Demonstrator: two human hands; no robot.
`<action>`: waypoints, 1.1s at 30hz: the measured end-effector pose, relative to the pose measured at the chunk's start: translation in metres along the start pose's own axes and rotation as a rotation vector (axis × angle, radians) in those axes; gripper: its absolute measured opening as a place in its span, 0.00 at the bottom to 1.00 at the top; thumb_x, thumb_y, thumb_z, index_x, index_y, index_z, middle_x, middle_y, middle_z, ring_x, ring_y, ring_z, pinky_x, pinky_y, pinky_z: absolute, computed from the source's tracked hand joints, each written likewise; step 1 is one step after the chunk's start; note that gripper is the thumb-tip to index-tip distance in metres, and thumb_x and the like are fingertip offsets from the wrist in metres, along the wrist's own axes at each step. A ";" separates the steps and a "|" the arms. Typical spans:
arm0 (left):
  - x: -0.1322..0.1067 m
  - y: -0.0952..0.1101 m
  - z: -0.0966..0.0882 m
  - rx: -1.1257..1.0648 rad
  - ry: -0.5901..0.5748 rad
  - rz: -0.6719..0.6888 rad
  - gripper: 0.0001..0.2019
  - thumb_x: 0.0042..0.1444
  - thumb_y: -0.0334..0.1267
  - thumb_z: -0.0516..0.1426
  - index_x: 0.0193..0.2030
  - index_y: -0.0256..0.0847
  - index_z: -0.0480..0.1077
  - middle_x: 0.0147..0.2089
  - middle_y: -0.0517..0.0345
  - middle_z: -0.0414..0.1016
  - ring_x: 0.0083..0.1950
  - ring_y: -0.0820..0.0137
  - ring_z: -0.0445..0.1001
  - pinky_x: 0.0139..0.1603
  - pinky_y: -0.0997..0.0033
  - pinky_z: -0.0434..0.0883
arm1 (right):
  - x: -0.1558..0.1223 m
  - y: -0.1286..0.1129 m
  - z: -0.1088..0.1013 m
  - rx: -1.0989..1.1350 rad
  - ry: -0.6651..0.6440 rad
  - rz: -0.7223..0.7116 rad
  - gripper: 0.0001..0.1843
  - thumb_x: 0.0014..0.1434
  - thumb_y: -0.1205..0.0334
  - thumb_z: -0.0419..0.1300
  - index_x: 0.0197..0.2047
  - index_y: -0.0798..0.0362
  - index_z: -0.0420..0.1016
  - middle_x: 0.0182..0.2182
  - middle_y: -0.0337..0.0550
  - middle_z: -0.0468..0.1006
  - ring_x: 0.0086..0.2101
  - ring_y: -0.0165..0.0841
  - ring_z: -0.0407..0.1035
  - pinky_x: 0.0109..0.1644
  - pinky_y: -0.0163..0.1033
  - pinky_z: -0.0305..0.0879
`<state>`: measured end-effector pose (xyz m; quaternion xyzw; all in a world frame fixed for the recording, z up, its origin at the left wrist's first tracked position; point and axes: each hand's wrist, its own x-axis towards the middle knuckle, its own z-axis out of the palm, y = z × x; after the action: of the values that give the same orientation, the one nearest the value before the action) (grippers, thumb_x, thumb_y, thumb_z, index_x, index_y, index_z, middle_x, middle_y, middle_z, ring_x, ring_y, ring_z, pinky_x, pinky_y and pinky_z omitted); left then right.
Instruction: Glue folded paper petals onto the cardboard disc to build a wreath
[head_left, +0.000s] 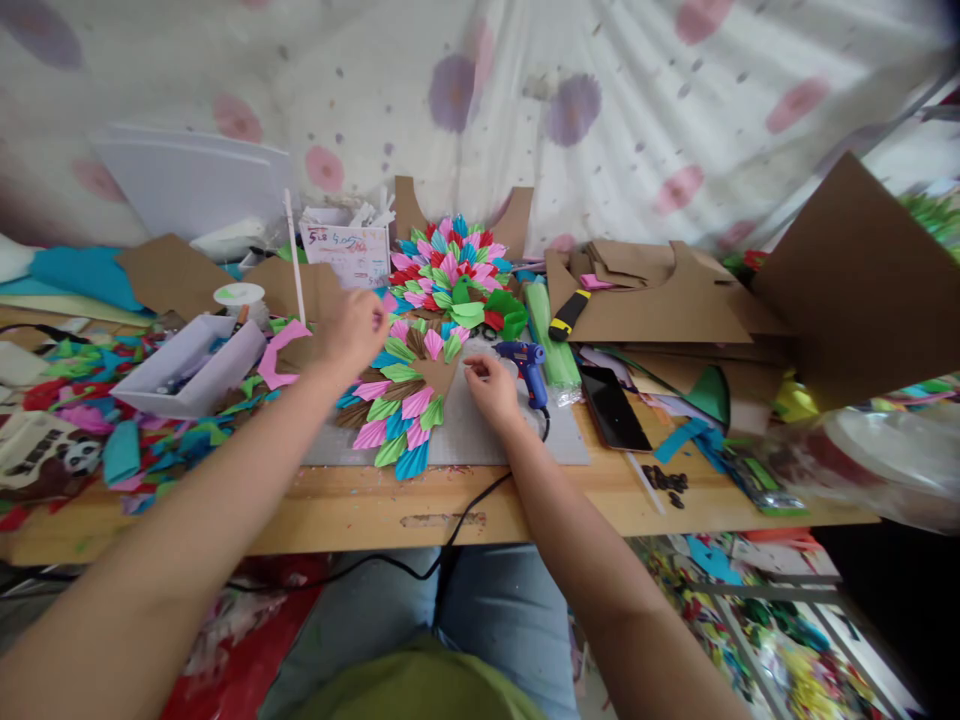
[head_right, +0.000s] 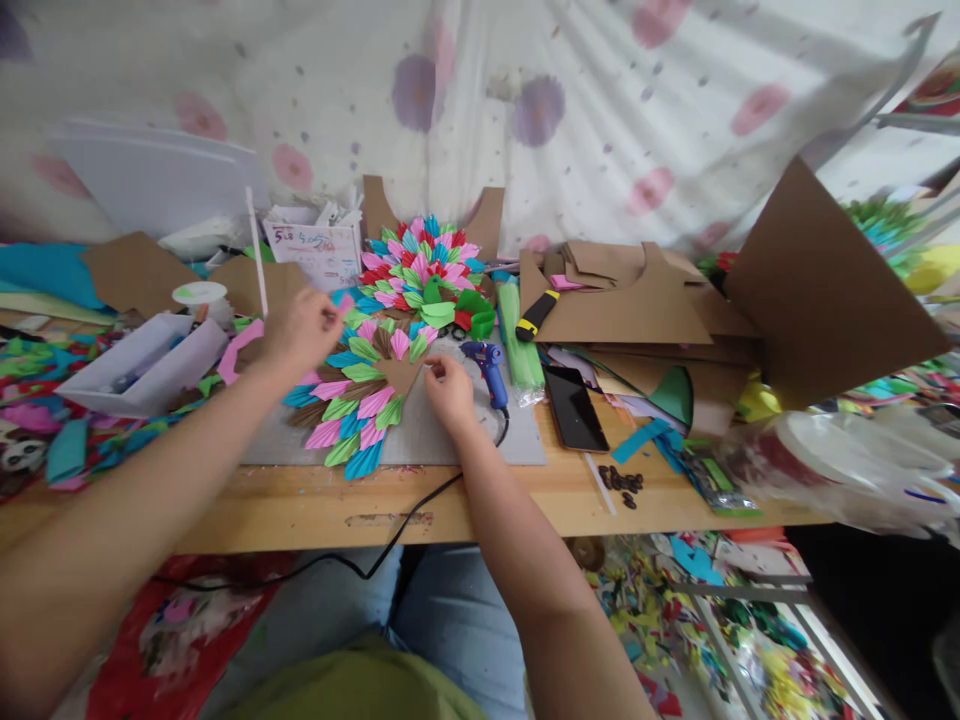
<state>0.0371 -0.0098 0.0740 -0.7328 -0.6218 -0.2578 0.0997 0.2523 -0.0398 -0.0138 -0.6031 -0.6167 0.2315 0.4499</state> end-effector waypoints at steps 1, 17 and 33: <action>-0.004 0.016 0.008 0.001 -0.040 0.065 0.10 0.57 0.37 0.48 0.35 0.38 0.70 0.41 0.50 0.71 0.46 0.61 0.69 0.47 0.63 0.64 | 0.000 0.000 -0.001 0.004 0.002 0.004 0.12 0.51 0.63 0.53 0.37 0.52 0.75 0.29 0.39 0.76 0.32 0.34 0.70 0.41 0.39 0.65; -0.033 0.047 0.049 -0.293 -0.406 0.209 0.07 0.50 0.33 0.54 0.35 0.41 0.73 0.40 0.54 0.75 0.40 0.66 0.74 0.41 0.69 0.68 | 0.003 0.002 0.002 -0.093 -0.108 -0.122 0.09 0.53 0.67 0.56 0.36 0.53 0.76 0.32 0.42 0.78 0.35 0.34 0.70 0.42 0.38 0.64; -0.030 0.026 0.053 -0.276 -0.292 0.138 0.09 0.52 0.30 0.52 0.37 0.39 0.72 0.42 0.51 0.74 0.45 0.63 0.72 0.48 0.65 0.67 | 0.023 -0.025 -0.005 -0.484 -0.338 -0.220 0.10 0.53 0.71 0.56 0.33 0.51 0.78 0.35 0.45 0.77 0.41 0.38 0.68 0.44 0.40 0.62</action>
<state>0.0731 -0.0168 0.0188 -0.8098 -0.5370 -0.2239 -0.0753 0.2458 -0.0230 0.0161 -0.5754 -0.7813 0.1250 0.2069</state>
